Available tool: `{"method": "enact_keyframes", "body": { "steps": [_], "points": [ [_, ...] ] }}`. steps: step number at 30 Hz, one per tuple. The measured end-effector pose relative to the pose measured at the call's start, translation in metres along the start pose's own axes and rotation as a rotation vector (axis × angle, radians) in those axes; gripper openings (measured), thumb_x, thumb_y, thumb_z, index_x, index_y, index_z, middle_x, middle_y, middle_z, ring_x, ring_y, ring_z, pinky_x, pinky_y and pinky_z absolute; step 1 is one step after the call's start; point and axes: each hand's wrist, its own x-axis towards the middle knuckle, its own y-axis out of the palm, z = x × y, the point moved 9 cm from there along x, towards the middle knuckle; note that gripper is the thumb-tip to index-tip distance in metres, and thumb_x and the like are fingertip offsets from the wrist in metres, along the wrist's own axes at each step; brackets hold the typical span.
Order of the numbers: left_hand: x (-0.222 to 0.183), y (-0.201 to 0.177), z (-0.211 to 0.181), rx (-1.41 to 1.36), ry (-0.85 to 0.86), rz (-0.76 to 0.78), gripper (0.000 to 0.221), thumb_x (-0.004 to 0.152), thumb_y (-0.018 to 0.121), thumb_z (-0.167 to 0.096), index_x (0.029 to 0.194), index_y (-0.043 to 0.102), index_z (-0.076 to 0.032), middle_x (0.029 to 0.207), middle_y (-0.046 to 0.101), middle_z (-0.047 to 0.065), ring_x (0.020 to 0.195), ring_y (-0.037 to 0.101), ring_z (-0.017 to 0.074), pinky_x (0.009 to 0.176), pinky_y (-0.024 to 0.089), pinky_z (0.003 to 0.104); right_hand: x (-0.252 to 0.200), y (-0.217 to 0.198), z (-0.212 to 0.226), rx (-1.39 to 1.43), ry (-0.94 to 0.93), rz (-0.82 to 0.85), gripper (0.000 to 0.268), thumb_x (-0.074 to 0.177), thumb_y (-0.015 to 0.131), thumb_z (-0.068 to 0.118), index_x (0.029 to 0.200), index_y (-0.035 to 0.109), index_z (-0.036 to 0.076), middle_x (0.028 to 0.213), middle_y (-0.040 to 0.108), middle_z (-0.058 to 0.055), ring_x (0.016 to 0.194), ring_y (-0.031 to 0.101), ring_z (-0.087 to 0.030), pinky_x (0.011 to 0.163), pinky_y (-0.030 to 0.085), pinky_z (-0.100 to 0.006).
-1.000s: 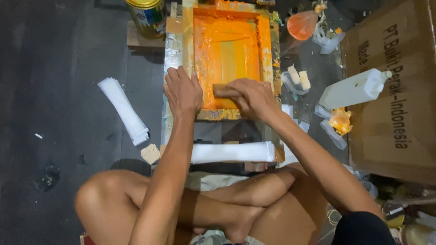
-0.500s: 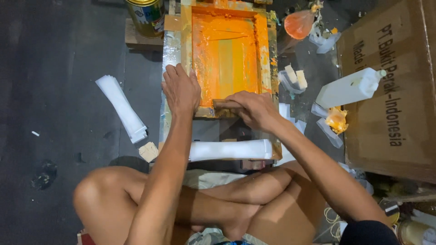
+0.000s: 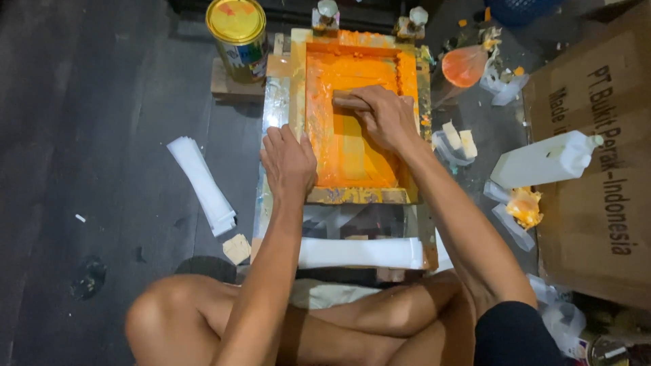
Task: Manually screen printing orange ink onto labels using a squeegee and then peeling and folding the finished labels.
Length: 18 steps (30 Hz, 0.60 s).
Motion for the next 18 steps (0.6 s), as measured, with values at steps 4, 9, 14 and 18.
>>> {"method": "enact_keyframes", "body": {
  "steps": [4, 9, 14, 18],
  "points": [
    [0.002, 0.007, 0.003, 0.057, 0.021, 0.023, 0.048, 0.108, 0.032, -0.04, 0.132, 0.052, -0.004, 0.114, 0.051, 0.011, 0.108, 0.052, 0.0314, 0.088, 0.04, 0.042, -0.029, 0.002, 0.007, 0.011, 0.022, 0.088, 0.028, 0.096, 0.066, 0.024, 0.119, 0.07, 0.037, 0.102, 0.069, 0.01, 0.103, 0.07, -0.021, 0.079, 0.047, -0.036],
    [-0.001, -0.001, 0.0, 0.016, 0.068, -0.032, 0.046, 0.107, 0.037, -0.038, 0.133, 0.053, -0.003, 0.115, 0.051, 0.013, 0.109, 0.053, 0.033, 0.087, 0.04, 0.044, -0.082, -0.044, 0.082, 0.044, 0.028, 0.154, 0.015, 0.101, 0.057, 0.011, 0.11, 0.069, 0.012, 0.094, 0.069, -0.014, 0.089, 0.065, -0.04, 0.074, 0.041, -0.039],
    [0.0, -0.003, -0.001, -0.013, 0.089, -0.054, 0.045, 0.108, 0.037, -0.037, 0.133, 0.053, -0.002, 0.114, 0.05, 0.013, 0.106, 0.053, 0.03, 0.085, 0.04, 0.042, -0.118, -0.021, 0.06, 0.044, 0.011, 0.313, 0.027, 0.095, 0.065, 0.008, 0.117, 0.072, 0.022, 0.102, 0.074, -0.002, 0.101, 0.07, -0.031, 0.082, 0.045, -0.042],
    [0.0, 0.0, 0.001, -0.021, 0.093, -0.072, 0.045, 0.108, 0.038, -0.038, 0.13, 0.053, -0.002, 0.112, 0.049, 0.012, 0.105, 0.051, 0.0306, 0.083, 0.039, 0.043, -0.123, -0.014, 0.053, 0.123, 0.018, 0.377, 0.028, 0.097, 0.065, 0.011, 0.12, 0.072, 0.026, 0.106, 0.075, 0.0, 0.105, 0.07, -0.029, 0.082, 0.047, -0.043]
  ]
}}
